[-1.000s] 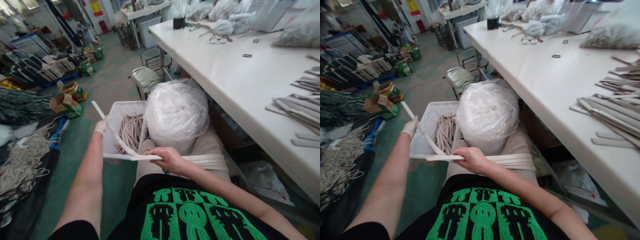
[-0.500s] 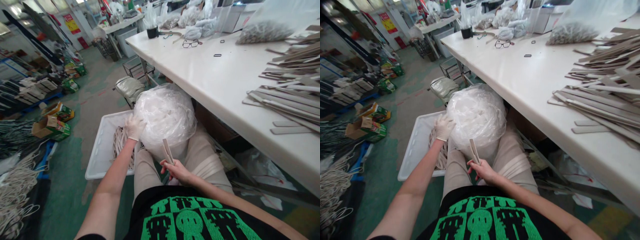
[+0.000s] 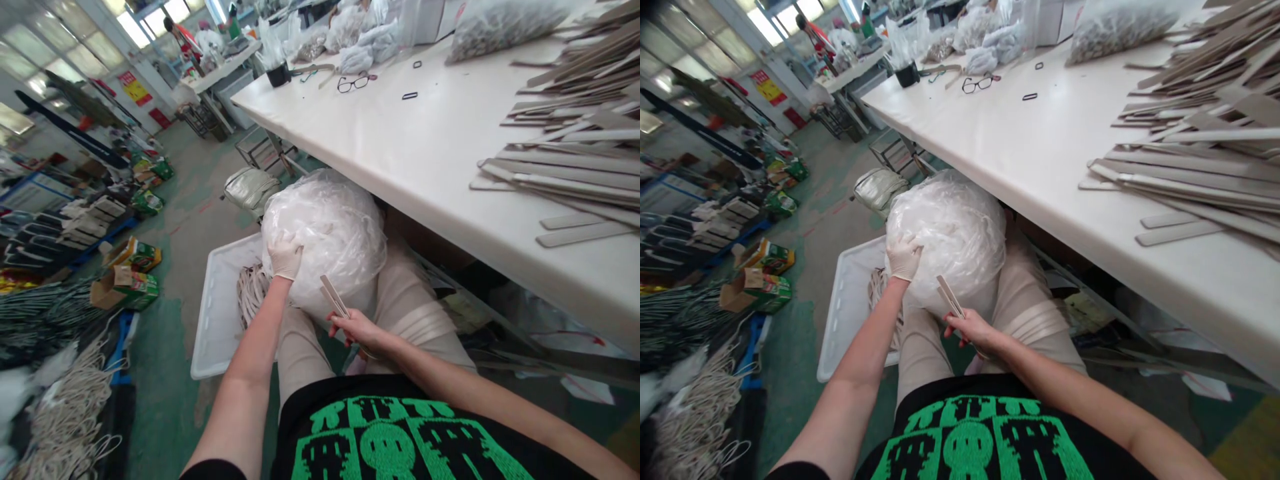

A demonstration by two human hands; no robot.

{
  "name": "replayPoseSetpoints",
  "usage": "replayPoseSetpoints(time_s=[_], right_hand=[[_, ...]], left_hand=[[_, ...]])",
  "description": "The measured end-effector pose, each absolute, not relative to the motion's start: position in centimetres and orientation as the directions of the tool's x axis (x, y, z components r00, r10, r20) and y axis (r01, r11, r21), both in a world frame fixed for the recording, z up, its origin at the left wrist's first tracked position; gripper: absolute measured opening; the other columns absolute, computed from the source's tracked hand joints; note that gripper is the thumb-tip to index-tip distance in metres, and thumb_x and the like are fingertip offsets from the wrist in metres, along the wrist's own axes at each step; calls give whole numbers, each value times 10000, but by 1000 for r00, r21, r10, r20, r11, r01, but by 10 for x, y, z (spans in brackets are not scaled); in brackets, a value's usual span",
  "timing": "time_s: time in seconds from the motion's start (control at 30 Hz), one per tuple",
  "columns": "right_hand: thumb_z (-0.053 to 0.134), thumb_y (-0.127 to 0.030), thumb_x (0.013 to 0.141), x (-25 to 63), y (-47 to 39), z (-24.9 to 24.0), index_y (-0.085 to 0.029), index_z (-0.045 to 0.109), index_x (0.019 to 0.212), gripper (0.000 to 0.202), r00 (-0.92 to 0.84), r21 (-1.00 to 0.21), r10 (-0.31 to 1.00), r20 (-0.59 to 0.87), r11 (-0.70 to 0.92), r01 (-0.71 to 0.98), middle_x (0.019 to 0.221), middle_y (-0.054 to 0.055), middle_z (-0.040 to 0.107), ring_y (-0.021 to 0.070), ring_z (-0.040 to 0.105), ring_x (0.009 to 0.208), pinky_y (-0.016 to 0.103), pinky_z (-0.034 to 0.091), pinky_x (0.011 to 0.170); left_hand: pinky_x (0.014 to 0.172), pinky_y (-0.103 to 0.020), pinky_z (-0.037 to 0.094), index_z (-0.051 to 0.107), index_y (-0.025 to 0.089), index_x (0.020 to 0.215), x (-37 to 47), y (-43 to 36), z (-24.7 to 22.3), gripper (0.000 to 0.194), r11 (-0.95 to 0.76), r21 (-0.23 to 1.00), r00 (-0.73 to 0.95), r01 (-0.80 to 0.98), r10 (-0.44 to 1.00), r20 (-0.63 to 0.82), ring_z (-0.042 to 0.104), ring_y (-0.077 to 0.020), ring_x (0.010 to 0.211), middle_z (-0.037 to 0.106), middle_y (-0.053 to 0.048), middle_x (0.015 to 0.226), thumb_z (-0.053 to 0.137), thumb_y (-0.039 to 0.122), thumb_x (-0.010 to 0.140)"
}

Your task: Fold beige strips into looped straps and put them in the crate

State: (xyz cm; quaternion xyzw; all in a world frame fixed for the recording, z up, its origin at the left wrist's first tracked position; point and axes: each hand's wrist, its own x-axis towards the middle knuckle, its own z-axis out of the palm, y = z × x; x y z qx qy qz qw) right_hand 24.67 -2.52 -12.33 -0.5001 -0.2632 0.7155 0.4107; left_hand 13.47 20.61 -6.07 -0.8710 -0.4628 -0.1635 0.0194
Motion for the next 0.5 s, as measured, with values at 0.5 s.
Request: replayPoseSetpoints(time_s=[0.5], right_hand=[[689,-442,828,263,-21,-106,-155,698,1005,337,139,-804,884,-447,-328,-496,760,27,726,39,313,373,219,454,418]], left_hand=[[1196,-595,193,759,328,1053,63,102,-33,286,-706,59,600,706,640,481,573,-288,1301,743,-11,1214,572,177,897]])
